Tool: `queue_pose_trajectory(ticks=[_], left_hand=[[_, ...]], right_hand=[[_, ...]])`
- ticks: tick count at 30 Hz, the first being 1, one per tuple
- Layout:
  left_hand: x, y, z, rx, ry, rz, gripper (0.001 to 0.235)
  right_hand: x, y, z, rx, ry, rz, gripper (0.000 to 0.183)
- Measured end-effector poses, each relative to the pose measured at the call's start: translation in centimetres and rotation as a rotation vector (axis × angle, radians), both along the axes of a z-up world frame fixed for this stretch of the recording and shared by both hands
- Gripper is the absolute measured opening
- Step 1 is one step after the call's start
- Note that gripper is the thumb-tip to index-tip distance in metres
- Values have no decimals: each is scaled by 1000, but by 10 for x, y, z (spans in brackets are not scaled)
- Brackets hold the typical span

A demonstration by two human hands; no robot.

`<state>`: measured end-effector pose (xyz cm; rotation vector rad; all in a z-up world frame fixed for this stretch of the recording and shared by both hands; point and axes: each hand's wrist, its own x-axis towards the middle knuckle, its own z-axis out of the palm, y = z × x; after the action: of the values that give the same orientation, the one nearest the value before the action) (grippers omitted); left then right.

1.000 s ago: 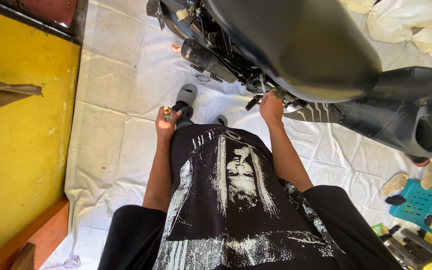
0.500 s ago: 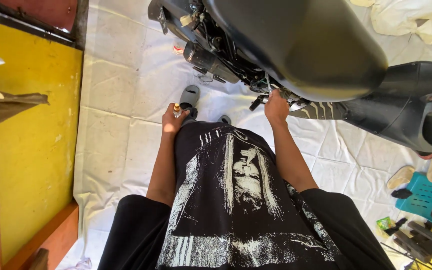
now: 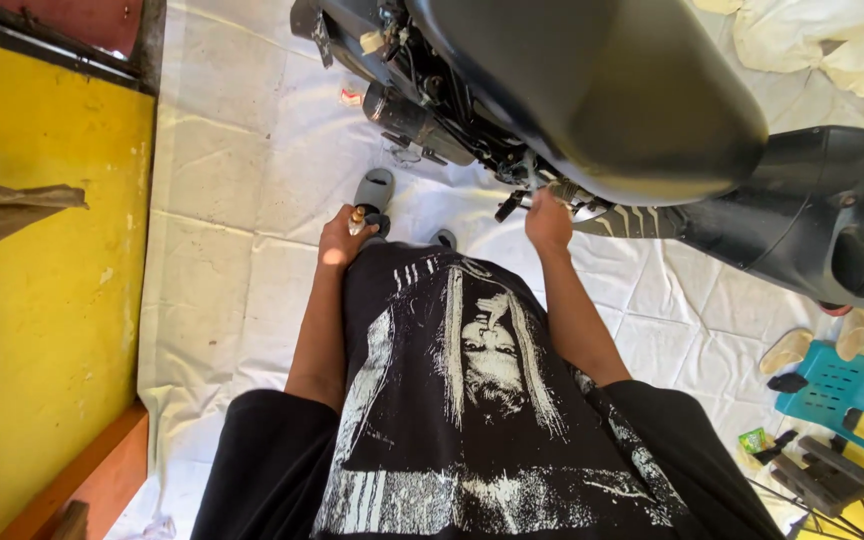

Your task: The person works on the rear section of a motorcycle, using a screwdriver to manipulate components under the seat. They hold a bottle in their left hand while using the screwdriver with their right hand to adjust parts near the seat hinge and wiring.

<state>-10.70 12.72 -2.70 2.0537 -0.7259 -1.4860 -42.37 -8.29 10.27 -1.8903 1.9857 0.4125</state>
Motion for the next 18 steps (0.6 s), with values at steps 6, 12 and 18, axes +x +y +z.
queue_pose_trajectory(ticks=[6,12,18], left_hand=[[-3,9,-7,37,16,4,53],[0,14,3,35,28,13,51],[4,21,0,99,7,-45,49]], right_hand=[[2,-10,-6,0,36,-36,36],[-1,8,5,-5,81,-46,35],[8,-16,8,-69,86,-30,33]])
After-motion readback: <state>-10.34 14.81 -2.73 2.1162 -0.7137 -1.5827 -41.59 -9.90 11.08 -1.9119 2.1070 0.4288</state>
